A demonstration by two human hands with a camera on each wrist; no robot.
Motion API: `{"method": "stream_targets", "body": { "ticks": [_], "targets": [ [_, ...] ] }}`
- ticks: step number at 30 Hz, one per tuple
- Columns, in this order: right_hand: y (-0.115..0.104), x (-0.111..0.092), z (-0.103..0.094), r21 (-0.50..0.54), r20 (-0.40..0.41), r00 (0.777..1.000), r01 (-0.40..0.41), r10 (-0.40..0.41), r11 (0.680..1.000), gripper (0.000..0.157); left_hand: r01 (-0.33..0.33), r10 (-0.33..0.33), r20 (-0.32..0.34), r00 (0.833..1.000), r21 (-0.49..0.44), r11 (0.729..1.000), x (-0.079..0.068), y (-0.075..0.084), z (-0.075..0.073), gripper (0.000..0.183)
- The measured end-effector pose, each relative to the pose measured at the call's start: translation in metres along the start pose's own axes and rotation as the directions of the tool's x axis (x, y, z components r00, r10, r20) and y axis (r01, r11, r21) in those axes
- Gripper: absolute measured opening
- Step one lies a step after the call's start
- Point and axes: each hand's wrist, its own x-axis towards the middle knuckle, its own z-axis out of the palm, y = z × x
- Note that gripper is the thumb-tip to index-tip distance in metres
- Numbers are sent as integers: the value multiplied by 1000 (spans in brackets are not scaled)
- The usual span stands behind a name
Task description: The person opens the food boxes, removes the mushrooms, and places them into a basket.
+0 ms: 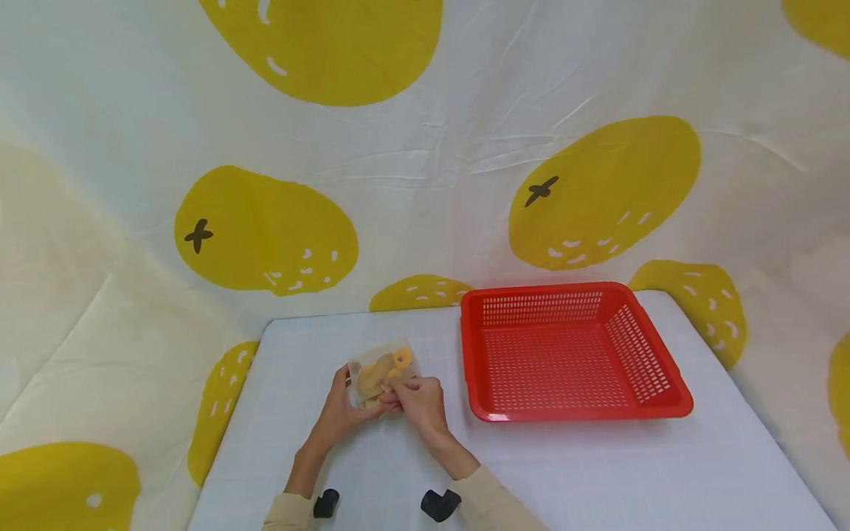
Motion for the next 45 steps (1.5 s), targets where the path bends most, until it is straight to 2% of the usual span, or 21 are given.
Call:
{"method": "stream_targets", "body": {
  "ticks": [6, 9, 15, 19, 22, 27, 35, 39, 42, 45],
  "targets": [
    [-8, 10, -8, -101, 126, 987, 112, -99, 988, 31, 16, -15, 22, 1000, -43, 999, -2, 1, -1, 107],
    [-14, 18, -13, -129, 142, 980, 155, -136, 979, 29, 38, -36, 43, 998, -62, 997, -1, 3, -1, 108],
    [-32, 31, -19, -273, 71, 989, 145, -130, 951, 29, 142, -140, 75, 987, -21, 990, -3, 7, -2, 111],
    [-43, 39, -20, -404, -15, 992, 111, -127, 908, 43, 176, -175, 78, 982, -19, 984, -3, 10, -1, 111],
    [-50, 48, -18, -461, -52, 988, 105, -145, 881, 52, 181, -178, 79, 981, -38, 983, -5, 11, 0, 111],
    [-59, 63, -14, -464, -3, 982, 168, -191, 870, 54, 178, -174, 87, 981, -33, 984, -9, 12, 2, 111],
    [-62, 83, -9, -492, 21, 982, 173, -187, 853, 46, 194, -194, 102, 976, 1, 981, -13, 13, 0, 115],
    [-62, 91, -8, -468, 28, 979, 192, -202, 863, 42, 206, -207, 137, 969, 24, 978, -14, 14, -3, 121],
    [-61, 94, -8, -431, 21, 982, 178, -188, 884, 40, 222, -226, 174, 958, 43, 974, -15, 14, -5, 125],
    [-60, 93, -9, -402, 23, 985, 167, -172, 900, 36, 232, -238, 178, 955, 55, 971, -14, 15, -7, 119]
  ]
}}
